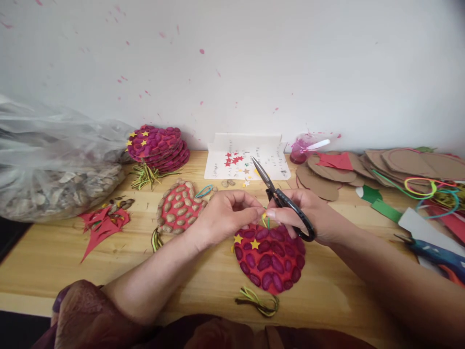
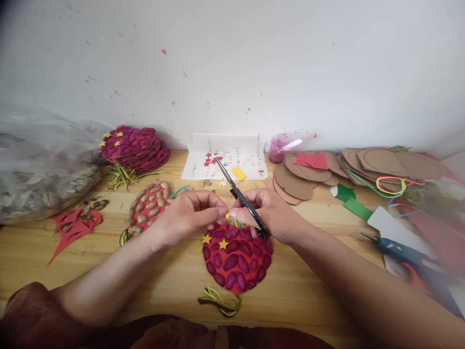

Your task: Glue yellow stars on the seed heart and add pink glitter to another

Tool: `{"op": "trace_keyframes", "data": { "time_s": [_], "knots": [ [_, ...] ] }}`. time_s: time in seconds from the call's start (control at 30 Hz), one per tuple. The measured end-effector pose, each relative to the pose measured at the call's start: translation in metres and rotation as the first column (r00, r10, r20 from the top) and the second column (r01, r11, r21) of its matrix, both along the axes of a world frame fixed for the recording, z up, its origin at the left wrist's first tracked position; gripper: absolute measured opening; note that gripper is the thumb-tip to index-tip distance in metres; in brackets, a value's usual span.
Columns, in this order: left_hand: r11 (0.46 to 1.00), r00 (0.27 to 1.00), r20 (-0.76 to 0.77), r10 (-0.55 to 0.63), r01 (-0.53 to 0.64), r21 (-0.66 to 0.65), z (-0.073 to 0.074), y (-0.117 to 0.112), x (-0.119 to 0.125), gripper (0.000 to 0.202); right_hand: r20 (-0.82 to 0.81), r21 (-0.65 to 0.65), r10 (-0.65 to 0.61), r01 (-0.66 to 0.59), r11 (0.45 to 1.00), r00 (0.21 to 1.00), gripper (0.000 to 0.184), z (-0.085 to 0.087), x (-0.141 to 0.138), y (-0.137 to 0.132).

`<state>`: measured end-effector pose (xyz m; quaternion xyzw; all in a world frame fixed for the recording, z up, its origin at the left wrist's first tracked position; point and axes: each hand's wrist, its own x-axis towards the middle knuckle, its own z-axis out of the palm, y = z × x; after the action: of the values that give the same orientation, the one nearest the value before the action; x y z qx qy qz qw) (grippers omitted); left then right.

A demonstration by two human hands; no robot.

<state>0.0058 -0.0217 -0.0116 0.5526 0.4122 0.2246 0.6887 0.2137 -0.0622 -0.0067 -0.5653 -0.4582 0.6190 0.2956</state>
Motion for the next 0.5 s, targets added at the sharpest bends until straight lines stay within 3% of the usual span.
{"op": "trace_keyframes", "data": {
  "time_s": [0.2,0.5],
  "knots": [
    [1.0,1.0,-0.002,0.009,-0.009,-0.002,-0.0047,0.0004,0.0002,0.024,0.005,0.006,-0.065,0.065,0.998,0.998,0.028,0.0006,-0.0003,0.0013],
    [1.0,0.999,0.028,0.021,-0.021,0.012,-0.0032,0.0021,-0.0011,0.022,0.0,0.023,-0.052,0.052,0.998,0.999,0.029,-0.0071,0.0041,0.0008]
  ]
}}
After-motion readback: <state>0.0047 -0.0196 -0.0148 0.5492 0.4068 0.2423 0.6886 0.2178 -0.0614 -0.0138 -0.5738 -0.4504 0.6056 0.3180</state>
